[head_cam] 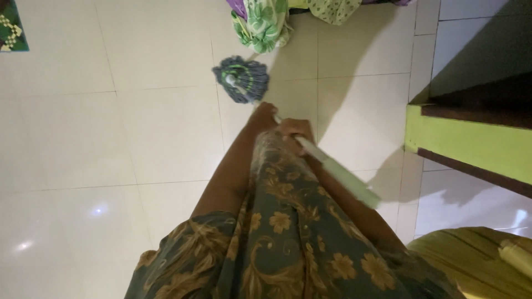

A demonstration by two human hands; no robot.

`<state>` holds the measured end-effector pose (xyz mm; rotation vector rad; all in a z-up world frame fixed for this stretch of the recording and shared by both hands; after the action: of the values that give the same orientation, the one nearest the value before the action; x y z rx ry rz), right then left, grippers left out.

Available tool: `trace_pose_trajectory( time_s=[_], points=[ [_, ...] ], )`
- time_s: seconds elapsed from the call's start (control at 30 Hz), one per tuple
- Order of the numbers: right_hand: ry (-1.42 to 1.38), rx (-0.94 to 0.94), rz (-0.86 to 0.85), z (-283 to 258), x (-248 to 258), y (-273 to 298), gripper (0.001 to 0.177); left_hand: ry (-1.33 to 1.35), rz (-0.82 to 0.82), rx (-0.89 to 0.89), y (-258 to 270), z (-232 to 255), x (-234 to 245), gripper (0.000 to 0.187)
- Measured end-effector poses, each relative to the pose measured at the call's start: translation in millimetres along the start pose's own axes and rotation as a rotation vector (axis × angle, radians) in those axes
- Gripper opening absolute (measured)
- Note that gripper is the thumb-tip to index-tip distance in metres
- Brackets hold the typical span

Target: The person mops a tiled floor using a string mop. They move the mop back and forth across the floor, navigating around a pile of folded clothes and a patterned mat. The camera is positioned overhead, showing the person's hands and feet as they clean.

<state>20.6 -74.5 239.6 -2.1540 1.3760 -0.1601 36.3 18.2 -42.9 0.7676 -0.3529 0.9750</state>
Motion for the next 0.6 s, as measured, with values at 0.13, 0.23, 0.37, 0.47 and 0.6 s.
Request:
trace_pose_trajectory(
  time_s=[0.13, 0.23, 0.37, 0.47, 0.6],
  points=[
    [-0.249, 0.072, 0.208, 52, -6, 55, 0.032, -0.313, 0.072, -0.229, 11, -14, 0, 0.031],
    [-0.146, 0.007, 0.197, 23, 23, 49, 0.023, -0.18, 0.095, -0.134, 9, 9, -15, 0.038],
    [0.118, -0.171, 0.202, -35, 95, 71, 0.007, 0.034, 0.24, -0.383, -28, 100, -80, 0.04],
    [0.299, -0.248, 0.241, -82, 161, 92, 0.007, -0.033, 0.161, -0.473, -58, 189, -136, 0.035],
    [0.513, -0.369, 0.296, -130, 245, 140, 0.016, 0.134, 0.022, -0.524, -94, 292, -213, 0.029]
  ],
)
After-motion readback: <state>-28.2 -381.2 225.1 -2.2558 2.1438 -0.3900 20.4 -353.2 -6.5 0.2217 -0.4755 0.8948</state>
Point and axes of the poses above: each hand's wrist, its own y-axis away from the middle knuckle, its own x-axis out of the back of the hand, z = x × y, the point moved 10 cm from there along -y, towards the middle knuckle, and after that the axes turned 9 degrees about z, right-handed, at the moved point
